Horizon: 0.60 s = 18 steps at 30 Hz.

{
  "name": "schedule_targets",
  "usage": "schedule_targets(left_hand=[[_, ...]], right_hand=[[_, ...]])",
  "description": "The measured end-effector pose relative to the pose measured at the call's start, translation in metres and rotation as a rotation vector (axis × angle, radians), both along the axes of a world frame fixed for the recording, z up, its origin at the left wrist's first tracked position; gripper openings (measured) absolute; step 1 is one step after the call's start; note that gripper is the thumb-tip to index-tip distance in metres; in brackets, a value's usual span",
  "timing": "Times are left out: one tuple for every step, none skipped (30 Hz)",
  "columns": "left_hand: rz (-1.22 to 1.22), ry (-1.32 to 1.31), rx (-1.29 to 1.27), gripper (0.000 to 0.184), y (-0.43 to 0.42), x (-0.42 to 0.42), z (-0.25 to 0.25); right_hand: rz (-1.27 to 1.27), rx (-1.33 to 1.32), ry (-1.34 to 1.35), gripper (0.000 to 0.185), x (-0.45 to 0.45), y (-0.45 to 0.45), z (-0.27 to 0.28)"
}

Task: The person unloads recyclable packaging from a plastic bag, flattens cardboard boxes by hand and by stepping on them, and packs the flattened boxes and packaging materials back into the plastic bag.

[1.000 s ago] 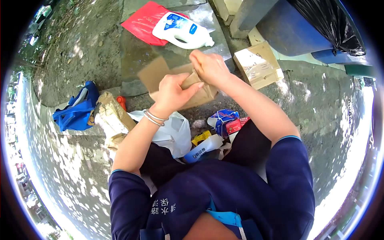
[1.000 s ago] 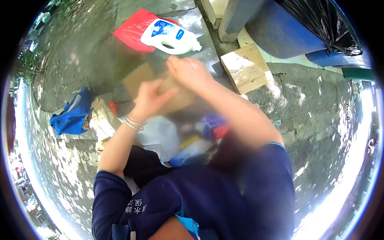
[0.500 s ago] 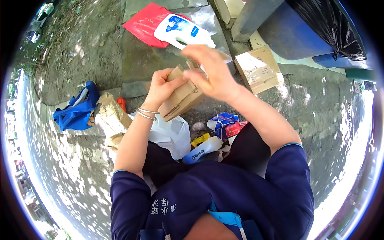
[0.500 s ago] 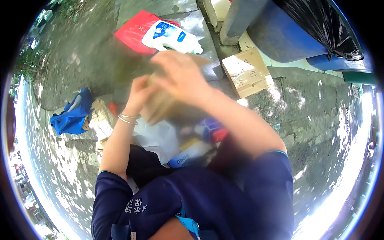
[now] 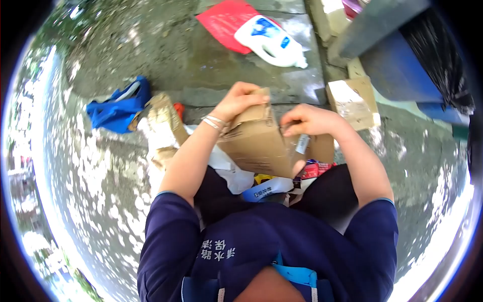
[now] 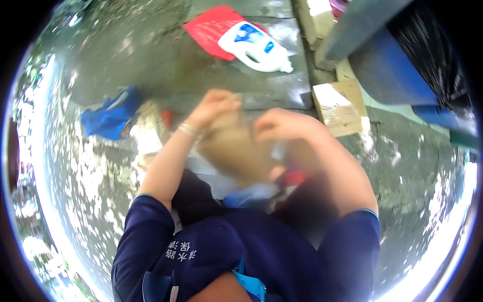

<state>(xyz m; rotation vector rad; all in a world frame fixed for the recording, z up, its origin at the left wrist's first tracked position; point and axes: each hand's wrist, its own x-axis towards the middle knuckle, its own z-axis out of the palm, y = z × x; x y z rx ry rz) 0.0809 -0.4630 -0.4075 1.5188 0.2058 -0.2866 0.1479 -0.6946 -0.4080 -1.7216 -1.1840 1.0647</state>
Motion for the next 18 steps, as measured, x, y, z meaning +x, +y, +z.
schedule_targets(left_hand=[[-0.015, 0.025, -0.074, 0.019, -0.003, -0.002, 0.003], [-0.146, -0.027, -0.101, 0.015, 0.005, 0.007, -0.022], [-0.184, -0.047, -0.073, 0.010, 0.002, 0.006, -0.016], [-0.258, -0.260, 0.085, 0.011, 0.001, 0.008, -0.027], [-0.341, -0.469, 0.245, 0.013, -0.001, 0.010, -0.038], [-0.364, -0.505, 0.392, 0.015, -0.007, 0.006, -0.036], [-0.388, -0.544, 0.539, 0.018, -0.012, 0.002, -0.029], [-0.430, -0.548, 0.694, 0.023, -0.012, 0.001, -0.021], [-0.429, -0.549, 0.686, 0.023, -0.009, 0.001, -0.025], [-0.406, -0.665, 0.854, 0.022, -0.005, 0.003, -0.031], [-0.384, -0.784, 1.019, 0.022, -0.003, 0.003, -0.037], [-0.490, -0.629, 1.145, 0.022, -0.004, 0.000, -0.027], [-0.507, -0.648, 1.122, 0.022, -0.004, -0.001, -0.033], [-0.598, -0.688, 1.273, 0.024, -0.005, -0.003, -0.043], [-0.685, -0.729, 1.423, 0.025, -0.010, -0.005, -0.050], [-0.694, -0.746, 1.401, 0.025, -0.018, -0.009, -0.049], [-0.700, -0.727, 1.349, 0.029, -0.022, -0.014, -0.047], [-0.707, -0.705, 1.303, 0.032, -0.025, -0.017, -0.046]], right_hand=[[-0.004, -0.032, -0.019, 0.025, -0.003, 0.001, -0.003], [-0.072, -0.075, -0.042, 0.023, -0.015, 0.005, 0.005], [-0.140, -0.103, -0.220, 0.021, -0.029, 0.010, 0.003], [-0.183, -0.122, -0.279, 0.021, -0.037, 0.015, -0.001], [-0.234, -0.142, -0.337, 0.020, -0.043, 0.019, -0.007], [-0.231, -0.141, -0.332, 0.020, -0.043, 0.021, -0.014], [-0.313, -0.168, -0.327, 0.019, -0.038, 0.020, -0.022], [-0.394, -0.198, -0.323, 0.018, -0.032, 0.020, -0.030], [-0.393, -0.207, -0.323, 0.018, -0.023, 0.020, -0.037], [-0.425, -0.363, -0.258, 0.025, -0.012, 0.020, -0.043], [-0.462, -0.521, -0.189, 0.033, -0.002, 0.018, -0.048], [-0.481, -0.537, -0.185, 0.033, 0.000, 0.019, -0.046], [-0.455, -0.578, -0.257, 0.033, 0.000, 0.026, -0.043], [-0.427, -0.623, -0.326, 0.034, -0.001, 0.032, -0.041], [-0.486, -0.553, -0.358, 0.036, -0.002, 0.035, -0.053], [-0.512, -0.614, -0.338, 0.037, -0.004, 0.042, -0.043], [-0.528, -0.625, -0.335, 0.037, 0.000, 0.042, -0.046], [-0.578, -0.624, -0.310, 0.037, 0.003, 0.044, -0.047]])
